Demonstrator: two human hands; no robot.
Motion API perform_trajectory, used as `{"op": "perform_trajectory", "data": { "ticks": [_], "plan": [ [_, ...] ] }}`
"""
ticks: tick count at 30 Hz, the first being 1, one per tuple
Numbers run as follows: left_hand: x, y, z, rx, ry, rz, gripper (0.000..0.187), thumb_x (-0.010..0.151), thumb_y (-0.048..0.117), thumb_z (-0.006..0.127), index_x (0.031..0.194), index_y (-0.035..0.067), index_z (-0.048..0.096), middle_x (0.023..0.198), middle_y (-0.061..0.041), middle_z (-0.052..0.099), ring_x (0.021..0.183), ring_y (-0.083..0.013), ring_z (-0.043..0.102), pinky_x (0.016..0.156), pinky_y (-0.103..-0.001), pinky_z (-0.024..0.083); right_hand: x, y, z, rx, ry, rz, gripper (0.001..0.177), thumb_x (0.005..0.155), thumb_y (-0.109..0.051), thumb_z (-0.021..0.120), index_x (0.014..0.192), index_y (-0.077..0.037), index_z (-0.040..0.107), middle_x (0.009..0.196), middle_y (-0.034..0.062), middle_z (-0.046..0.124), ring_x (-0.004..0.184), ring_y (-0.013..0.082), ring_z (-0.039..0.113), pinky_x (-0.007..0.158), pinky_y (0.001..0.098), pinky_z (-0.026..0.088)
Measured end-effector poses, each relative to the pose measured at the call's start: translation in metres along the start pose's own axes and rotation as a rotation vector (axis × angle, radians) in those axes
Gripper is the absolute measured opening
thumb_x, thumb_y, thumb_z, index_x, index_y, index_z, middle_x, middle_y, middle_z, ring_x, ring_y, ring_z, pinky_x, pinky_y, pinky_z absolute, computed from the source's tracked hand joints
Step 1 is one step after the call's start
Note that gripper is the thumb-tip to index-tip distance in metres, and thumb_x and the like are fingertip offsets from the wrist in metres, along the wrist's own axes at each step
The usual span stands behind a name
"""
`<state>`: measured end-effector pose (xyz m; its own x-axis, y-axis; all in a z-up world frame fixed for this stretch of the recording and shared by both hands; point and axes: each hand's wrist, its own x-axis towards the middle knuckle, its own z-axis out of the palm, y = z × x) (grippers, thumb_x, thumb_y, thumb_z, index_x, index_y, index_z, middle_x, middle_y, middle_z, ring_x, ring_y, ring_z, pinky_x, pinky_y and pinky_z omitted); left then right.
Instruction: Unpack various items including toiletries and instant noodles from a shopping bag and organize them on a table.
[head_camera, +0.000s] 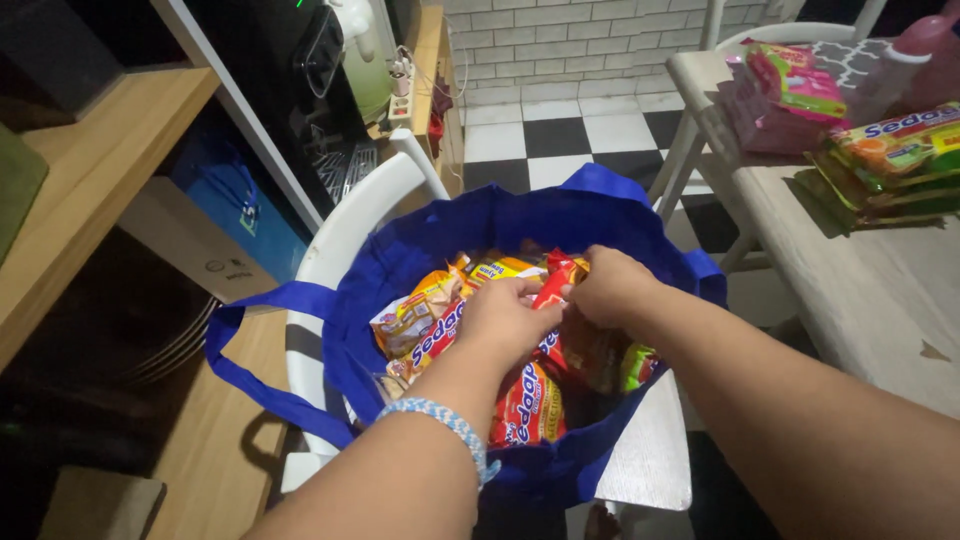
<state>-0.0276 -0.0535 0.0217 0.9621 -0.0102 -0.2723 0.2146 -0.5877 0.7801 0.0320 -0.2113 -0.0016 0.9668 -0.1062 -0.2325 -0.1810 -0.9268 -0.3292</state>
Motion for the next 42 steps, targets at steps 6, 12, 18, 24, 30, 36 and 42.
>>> {"op": "perform_trajectory", "data": {
  "ticks": [6,12,18,24,30,36,42],
  "plan": [
    [0.017,-0.017,0.011,-0.414,0.141,-0.063,0.045,0.073,0.022,0.084,0.115,0.007,0.077,0.102,-0.007,0.082,0.087,-0.0147,0.078,0.082,-0.029,0.06,0.003,0.012,0.007,0.266,0.167,0.096,0.042,0.086,-0.016,0.067,0.128,-0.014,0.072,0.123,0.0172,0.073,0.117,0.0351,0.068,0.1,0.0429,0.053],
    [0.014,-0.024,-0.013,-0.784,0.161,0.016,0.036,0.082,0.017,0.077,0.115,0.001,0.077,0.1,-0.01,0.08,0.083,-0.0147,0.075,0.077,-0.029,0.059,-0.029,-0.017,-0.019,0.528,0.214,0.182,0.05,0.09,-0.041,0.072,0.126,-0.007,0.069,0.119,0.0157,0.074,0.112,0.0299,0.072,0.095,0.0398,0.055],
    [0.015,-0.028,-0.039,-1.107,0.205,0.038,0.031,0.081,0.017,0.081,0.106,0.0,0.072,0.095,-0.008,0.078,0.08,-0.0148,0.073,0.076,-0.031,0.059,-0.026,-0.025,-0.015,1.051,-0.005,0.056,0.052,0.092,-0.04,0.071,0.121,0.004,0.07,0.091,0.0074,0.072,0.069,0.0123,0.055,0.067,0.0304,0.048],
    [0.014,-0.031,-0.058,-1.15,0.247,-0.039,0.034,0.084,0.028,0.081,0.104,0.001,0.073,0.093,-0.007,0.079,0.08,-0.0129,0.072,0.078,-0.029,0.056,-0.02,-0.026,-0.006,1.347,-0.086,0.028,0.036,0.093,-0.025,0.073,0.116,0.002,0.065,0.076,0.0023,0.06,0.058,0.0081,0.044,0.056,0.0251,0.039],
    [0.014,-0.026,-0.061,-1.188,0.266,-0.055,0.039,0.083,0.03,0.082,0.106,0.0,0.071,0.094,-0.008,0.078,0.082,-0.0146,0.072,0.08,-0.031,0.057,-0.028,-0.032,-0.015,1.376,-0.069,-0.019,0.035,0.092,-0.024,0.072,0.114,0.002,0.064,0.079,-0.0007,0.065,0.059,0.005,0.045,0.056,0.0225,0.039],
    [0.021,-0.01,-0.062,-1.295,0.207,0.023,0.041,0.083,0.03,0.08,0.107,-0.001,0.07,0.094,-0.009,0.077,0.081,-0.0172,0.073,0.078,-0.035,0.06,-0.024,-0.023,-0.015,1.477,-0.032,-0.101,0.044,0.095,-0.032,0.075,0.118,0.002,0.06,0.079,0.0005,0.053,0.06,0.0063,0.043,0.054,0.0249,0.038],
    [0.037,0.027,-0.055,-1.376,0.291,0.06,0.039,0.081,0.031,0.081,0.108,0.004,0.071,0.097,-0.008,0.075,0.083,-0.0165,0.072,0.078,-0.034,0.059,-0.065,-0.052,-0.061,1.572,-0.173,-0.074,0.041,0.084,-0.029,0.07,0.119,-0.009,0.06,0.102,0.0042,0.072,0.081,0.0141,0.073,0.071,0.037,0.062]
  ]
}}
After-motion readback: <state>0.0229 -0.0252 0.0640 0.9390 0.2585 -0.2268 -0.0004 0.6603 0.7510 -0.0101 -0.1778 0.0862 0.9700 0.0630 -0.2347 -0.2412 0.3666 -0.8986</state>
